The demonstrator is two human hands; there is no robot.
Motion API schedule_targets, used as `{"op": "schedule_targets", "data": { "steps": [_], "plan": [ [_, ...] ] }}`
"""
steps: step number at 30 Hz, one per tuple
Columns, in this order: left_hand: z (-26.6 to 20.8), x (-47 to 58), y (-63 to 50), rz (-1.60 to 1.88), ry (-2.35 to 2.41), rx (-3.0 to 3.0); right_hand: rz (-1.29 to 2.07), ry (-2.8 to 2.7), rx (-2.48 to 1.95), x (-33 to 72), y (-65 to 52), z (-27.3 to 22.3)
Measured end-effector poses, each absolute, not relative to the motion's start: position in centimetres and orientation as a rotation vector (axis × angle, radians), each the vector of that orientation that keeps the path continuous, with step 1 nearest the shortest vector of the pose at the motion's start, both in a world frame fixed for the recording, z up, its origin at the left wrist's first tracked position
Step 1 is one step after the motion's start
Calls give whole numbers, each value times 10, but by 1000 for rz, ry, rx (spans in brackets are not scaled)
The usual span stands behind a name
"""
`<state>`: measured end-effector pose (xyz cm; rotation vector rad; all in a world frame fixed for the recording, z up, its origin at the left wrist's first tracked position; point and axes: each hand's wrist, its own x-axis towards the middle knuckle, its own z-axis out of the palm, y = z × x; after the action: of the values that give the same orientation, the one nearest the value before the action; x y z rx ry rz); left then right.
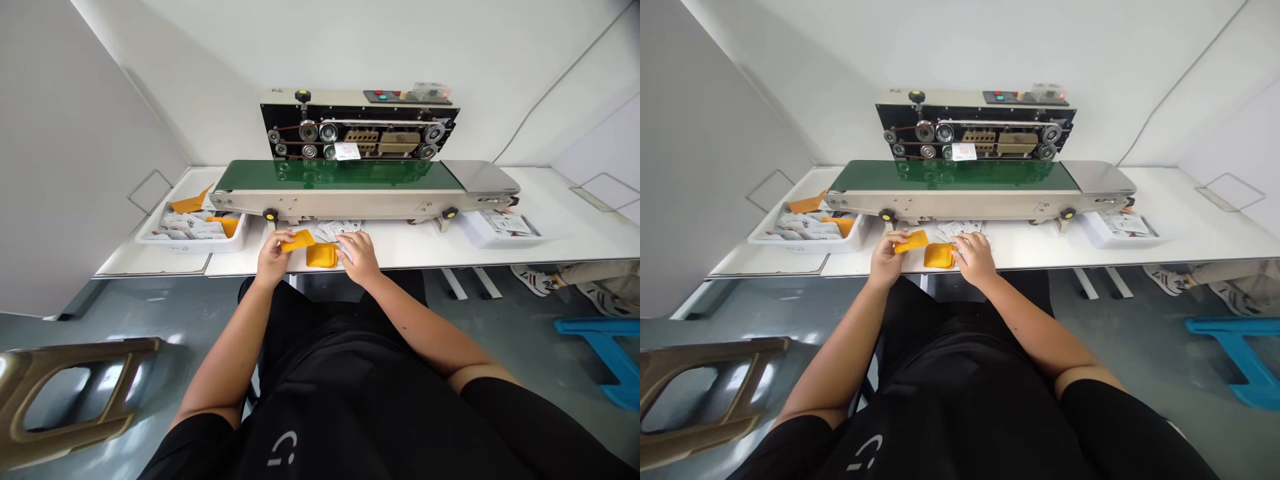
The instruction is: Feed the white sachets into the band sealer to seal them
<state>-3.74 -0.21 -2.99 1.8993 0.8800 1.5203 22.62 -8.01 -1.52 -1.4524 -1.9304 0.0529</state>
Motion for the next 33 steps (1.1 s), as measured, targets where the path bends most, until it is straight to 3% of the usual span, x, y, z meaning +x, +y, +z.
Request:
{"op": "schedule_targets", "data": {
  "steps": [3, 9, 12, 17, 21, 24, 33],
  "plan": [
    [-26, -40, -5, 1508, 869, 2042, 215, -1815, -1388, 211, -82, -5],
    [-25, -43, -9, 1467, 899, 2090, 963, -1444, -1264, 169, -73, 9],
    [-23, -45, -9, 1415, 836, 2123, 1157, -1257, -1170, 165, -62, 11],
    [-17, -45, -9, 1348, 760, 2153, 801, -1252, -1210, 226, -39, 41],
    [-16, -43, -10, 1361, 729, 2085, 337, -1087, -1315, 332, -13, 95],
    [-17, -44, -9, 1348, 733, 2086, 167, -825, -1428, 411, 10, 133],
    [-22, -48, -5, 1332, 769, 2117, 319, -509, -1685, 497, 74, 151]
  ]
}}
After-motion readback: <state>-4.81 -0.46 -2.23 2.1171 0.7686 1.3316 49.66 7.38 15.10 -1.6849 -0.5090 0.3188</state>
